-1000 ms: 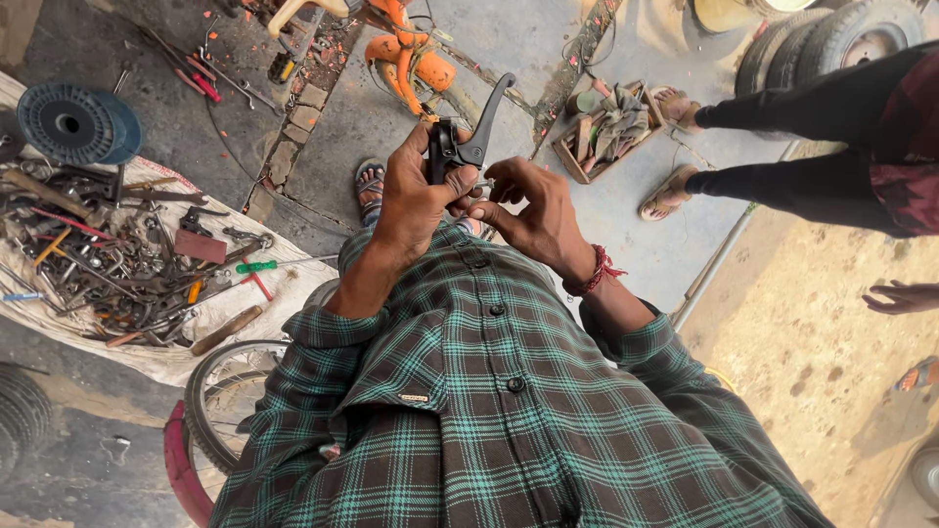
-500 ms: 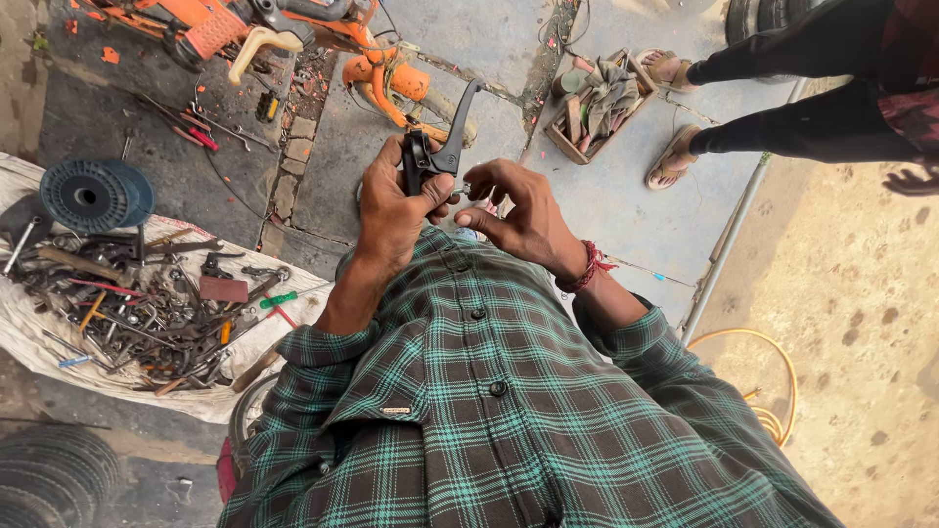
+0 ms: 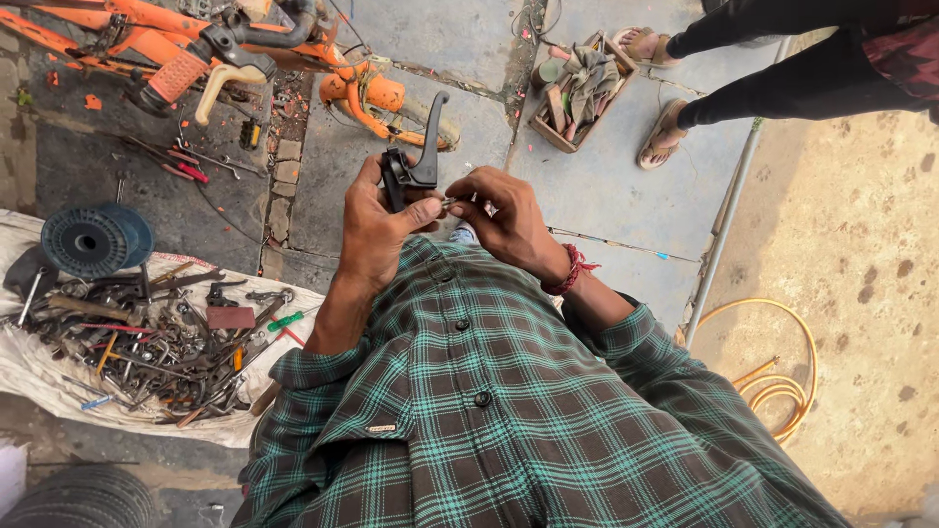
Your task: The person sits on the ground and works on an orange bicycle, adjusting the chain and pedals. They then retrieve a brake lever from a cluttered storage area, inspect it, and attach it to the bicycle handlebar, securing it with a bolt.
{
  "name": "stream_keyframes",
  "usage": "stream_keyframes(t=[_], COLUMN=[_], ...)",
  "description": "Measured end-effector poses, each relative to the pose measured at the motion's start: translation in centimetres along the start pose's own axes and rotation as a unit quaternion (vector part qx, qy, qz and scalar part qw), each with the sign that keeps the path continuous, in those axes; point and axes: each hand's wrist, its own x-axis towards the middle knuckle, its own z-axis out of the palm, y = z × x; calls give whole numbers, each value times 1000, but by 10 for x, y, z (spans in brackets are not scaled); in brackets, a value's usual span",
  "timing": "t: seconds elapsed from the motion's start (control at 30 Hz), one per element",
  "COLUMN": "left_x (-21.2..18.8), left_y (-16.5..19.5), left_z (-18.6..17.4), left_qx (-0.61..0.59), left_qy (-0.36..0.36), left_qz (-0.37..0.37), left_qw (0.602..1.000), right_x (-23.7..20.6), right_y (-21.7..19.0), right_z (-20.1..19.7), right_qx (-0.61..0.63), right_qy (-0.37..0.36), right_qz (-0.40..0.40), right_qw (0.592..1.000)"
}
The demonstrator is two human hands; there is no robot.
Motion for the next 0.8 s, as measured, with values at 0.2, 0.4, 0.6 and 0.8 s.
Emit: stream_keyframes(t=[0.2,0.4,0.6,0.8], left_x=[4,3,3,13], left_y=[-7,-11,-18,-14], left_z=[-2,-4,-7,4], left_qx=[-8,16,42,94], left_qy=[12,20,39,68], left_qz=[64,90,98,63], left_qw=[998,996,994,991], right_x=[2,0,-5,-7], right_y=[1,-1,7,12], right_z=[-1,3,6,12], right_qx=[61,27,93,58], right_qy=[-11,-28,1,37], right_qz=[2,24,-18,98], right_qw=[998,999,996,993])
